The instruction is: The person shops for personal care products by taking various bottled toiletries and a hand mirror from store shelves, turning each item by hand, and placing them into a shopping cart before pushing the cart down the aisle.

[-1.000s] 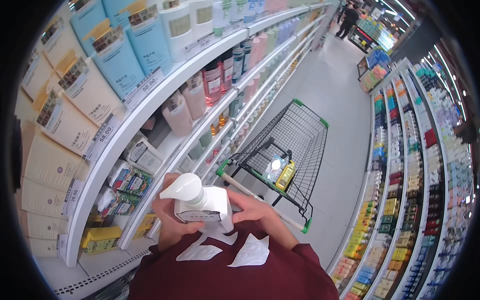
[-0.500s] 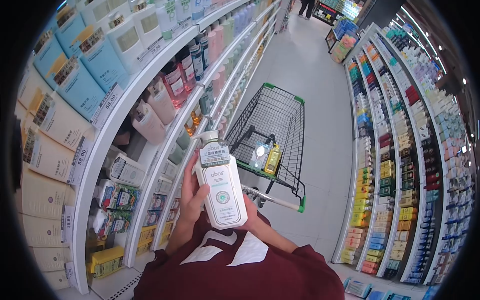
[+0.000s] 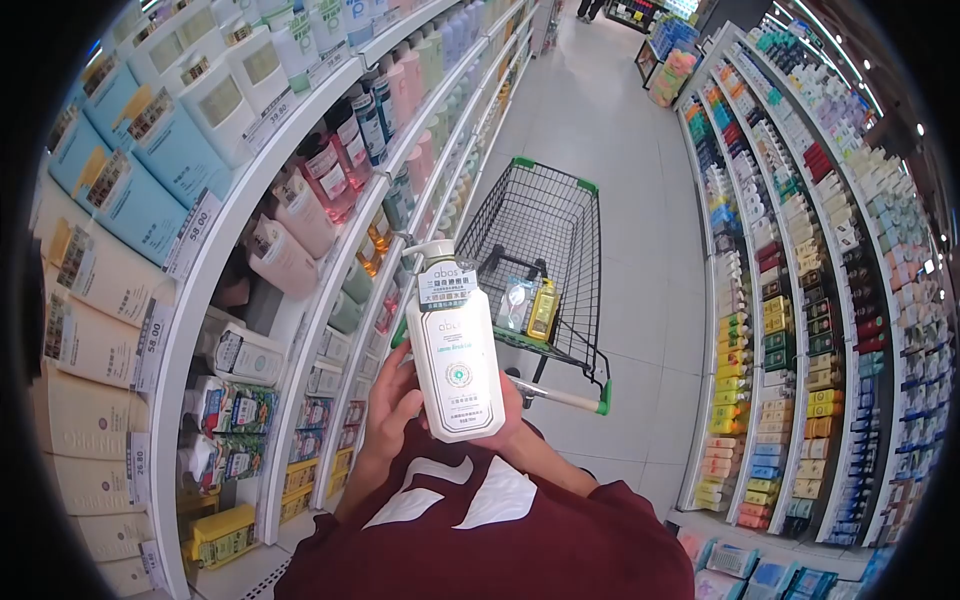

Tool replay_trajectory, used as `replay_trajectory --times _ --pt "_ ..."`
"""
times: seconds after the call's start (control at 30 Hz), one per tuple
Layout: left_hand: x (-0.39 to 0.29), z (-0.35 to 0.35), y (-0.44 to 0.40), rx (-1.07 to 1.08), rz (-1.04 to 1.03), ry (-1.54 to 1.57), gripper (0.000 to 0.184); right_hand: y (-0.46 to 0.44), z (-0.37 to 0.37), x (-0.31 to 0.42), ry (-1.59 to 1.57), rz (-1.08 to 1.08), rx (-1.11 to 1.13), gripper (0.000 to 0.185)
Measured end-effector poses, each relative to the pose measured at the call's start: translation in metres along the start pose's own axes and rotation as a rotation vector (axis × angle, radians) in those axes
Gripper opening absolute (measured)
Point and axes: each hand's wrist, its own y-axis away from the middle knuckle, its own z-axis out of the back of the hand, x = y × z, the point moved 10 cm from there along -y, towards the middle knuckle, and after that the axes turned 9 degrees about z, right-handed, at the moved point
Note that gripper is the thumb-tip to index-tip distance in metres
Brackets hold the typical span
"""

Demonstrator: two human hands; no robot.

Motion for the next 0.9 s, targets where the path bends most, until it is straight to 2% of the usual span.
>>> replay_trajectory --times 0.3,0.57,0.7,0.77,0.8,0.83,0.87,0.9 --pt "-0.001 -0.001 -0.002 -0.003 0.008 -0.008 0.075 0.004 0.007 0.005 0.0 0.029 -0.051 0.079" --pt "0.002 -0.001 0.001 0.007 0.065 -0.009 0.076 0.005 0.003 0.002 0.026 0.031 0.014 0.085" --pt "-0.002 0.008 0.003 -0.1 -0.014 -0.114 0.083 0.01 0.008 0.007 0.181 0.034 0.009 0.085" --pt "-0.008 0.011 0.005 -0.161 -0.056 -0.162 0.086 0.015 0.024 0.022 0.749 0.135 -0.11 0.087" --pt "-0.011 0.005 0.005 -0.122 -0.088 -0.112 0.089 0.013 0.011 0.025 0.963 0.054 -0.089 0.09" --pt "-0.013 -0.001 0.005 -0.084 -0.118 -0.061 0.093 0.011 0.002 0.022 0.959 0.043 -0.09 0.09" --pt "-0.009 -0.004 0.004 -0.092 -0.123 -0.034 0.097 0.009 -0.012 0.029 1.313 0.117 -0.051 0.091" --pt "-0.008 -0.002 0.005 -0.129 -0.076 -0.05 0.093 0.007 -0.029 0.032 1.664 0.196 -0.003 0.092"
